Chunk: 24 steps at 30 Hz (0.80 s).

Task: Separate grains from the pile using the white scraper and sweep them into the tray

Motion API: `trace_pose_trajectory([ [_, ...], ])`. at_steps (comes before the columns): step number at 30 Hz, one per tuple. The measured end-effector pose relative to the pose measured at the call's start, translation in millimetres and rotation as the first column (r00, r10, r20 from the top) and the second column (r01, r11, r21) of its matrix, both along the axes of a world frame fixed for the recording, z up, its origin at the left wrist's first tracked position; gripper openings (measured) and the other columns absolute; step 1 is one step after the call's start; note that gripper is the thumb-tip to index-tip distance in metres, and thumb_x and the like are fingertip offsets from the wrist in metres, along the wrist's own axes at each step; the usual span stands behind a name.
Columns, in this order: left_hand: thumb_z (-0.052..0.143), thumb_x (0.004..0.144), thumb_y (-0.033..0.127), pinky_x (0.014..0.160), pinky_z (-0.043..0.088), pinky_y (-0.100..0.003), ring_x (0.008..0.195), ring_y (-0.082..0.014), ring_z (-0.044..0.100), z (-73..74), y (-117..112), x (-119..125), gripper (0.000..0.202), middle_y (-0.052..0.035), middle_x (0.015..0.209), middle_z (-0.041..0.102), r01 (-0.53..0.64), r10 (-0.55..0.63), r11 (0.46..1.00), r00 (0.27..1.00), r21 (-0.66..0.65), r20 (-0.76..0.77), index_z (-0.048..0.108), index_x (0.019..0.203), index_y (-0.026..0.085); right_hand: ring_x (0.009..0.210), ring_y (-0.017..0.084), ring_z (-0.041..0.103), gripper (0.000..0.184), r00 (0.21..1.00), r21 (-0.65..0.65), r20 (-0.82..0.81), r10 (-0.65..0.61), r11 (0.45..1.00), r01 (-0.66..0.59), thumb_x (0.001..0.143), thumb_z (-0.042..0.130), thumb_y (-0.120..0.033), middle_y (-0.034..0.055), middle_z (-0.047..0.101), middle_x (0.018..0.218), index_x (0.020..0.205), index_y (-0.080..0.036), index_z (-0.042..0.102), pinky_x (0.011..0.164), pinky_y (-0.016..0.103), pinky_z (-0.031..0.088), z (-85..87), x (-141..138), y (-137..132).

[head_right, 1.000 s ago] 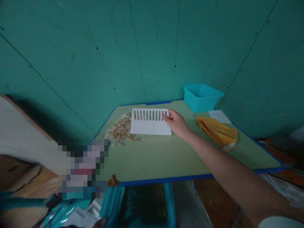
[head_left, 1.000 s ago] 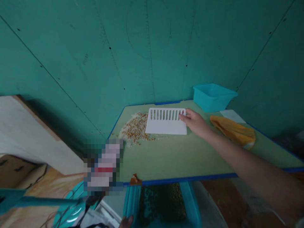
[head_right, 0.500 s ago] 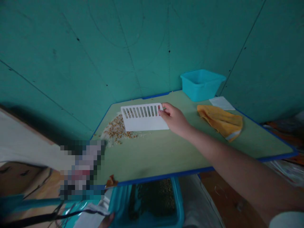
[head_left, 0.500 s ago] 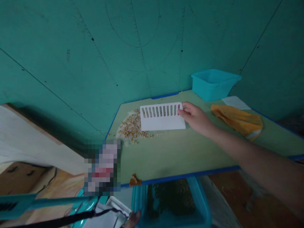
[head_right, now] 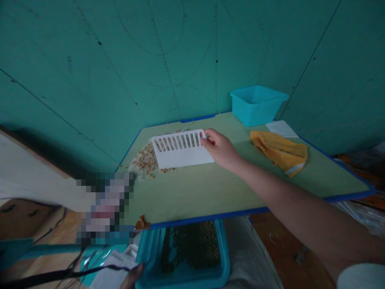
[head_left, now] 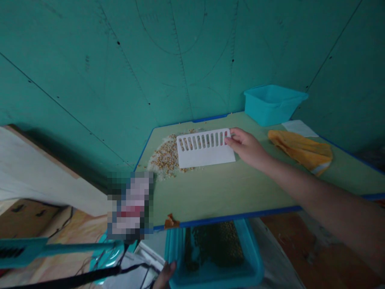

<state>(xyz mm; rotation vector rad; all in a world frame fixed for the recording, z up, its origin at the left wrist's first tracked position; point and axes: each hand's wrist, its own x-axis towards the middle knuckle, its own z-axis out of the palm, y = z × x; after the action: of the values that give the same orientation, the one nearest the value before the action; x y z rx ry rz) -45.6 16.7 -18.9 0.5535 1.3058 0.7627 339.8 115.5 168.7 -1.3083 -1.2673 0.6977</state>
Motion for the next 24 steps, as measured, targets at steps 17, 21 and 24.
trace_pose_trajectory([
  [17, 0.082, 0.025, 0.032, 0.107, 0.012, -0.056, 0.107, -0.0512, 0.052, -5.0, 24, -18, 0.023, -0.0085, 0.053, 0.072, 0.121, -0.13, 0.991, 0.965, -0.056, -0.226, 0.064, 0.038, 0.027, 0.069, 0.017, 0.062, 0.009, 0.999, -0.034, -0.047, -0.02, 0.999, 0.018, 0.081, 0.05, -0.024, 0.0023, 0.066, 0.077, 0.089, -0.021, 0.051, 0.06, 0.028, 0.046, 1.6, -1, 0],
  [21, 0.081, 0.03, 0.025, 0.107, 0.01, -0.056, 0.114, -0.0497, 0.046, -10.7, 25, -23, 0.02, -0.0097, 0.051, 0.071, 0.086, -0.094, 0.995, 0.973, -0.048, -0.212, 0.064, 0.04, 0.027, 0.07, 0.016, 0.062, 0.009, 0.997, -0.078, -0.07, -0.013, 0.997, 0.008, 0.08, 0.05, -0.023, 0.0025, 0.066, 0.078, 0.088, -0.021, 0.052, 0.06, 0.027, 0.046, 1.7, 0, 1],
  [24, 0.079, 0.035, 0.016, 0.105, 0.02, -0.054, 0.114, -0.0448, 0.049, -12.9, 21, -22, 0.023, -0.0063, 0.051, 0.071, 0.045, -0.049, 0.999, 0.982, -0.027, -0.18, 0.061, 0.042, 0.03, 0.069, 0.016, 0.062, 0.009, 0.997, -0.093, -0.075, 0.019, 0.995, -0.026, 0.079, 0.051, -0.023, 0.0024, 0.065, 0.076, 0.087, -0.021, 0.052, 0.059, 0.027, 0.046, 0.8, 0, 2],
])
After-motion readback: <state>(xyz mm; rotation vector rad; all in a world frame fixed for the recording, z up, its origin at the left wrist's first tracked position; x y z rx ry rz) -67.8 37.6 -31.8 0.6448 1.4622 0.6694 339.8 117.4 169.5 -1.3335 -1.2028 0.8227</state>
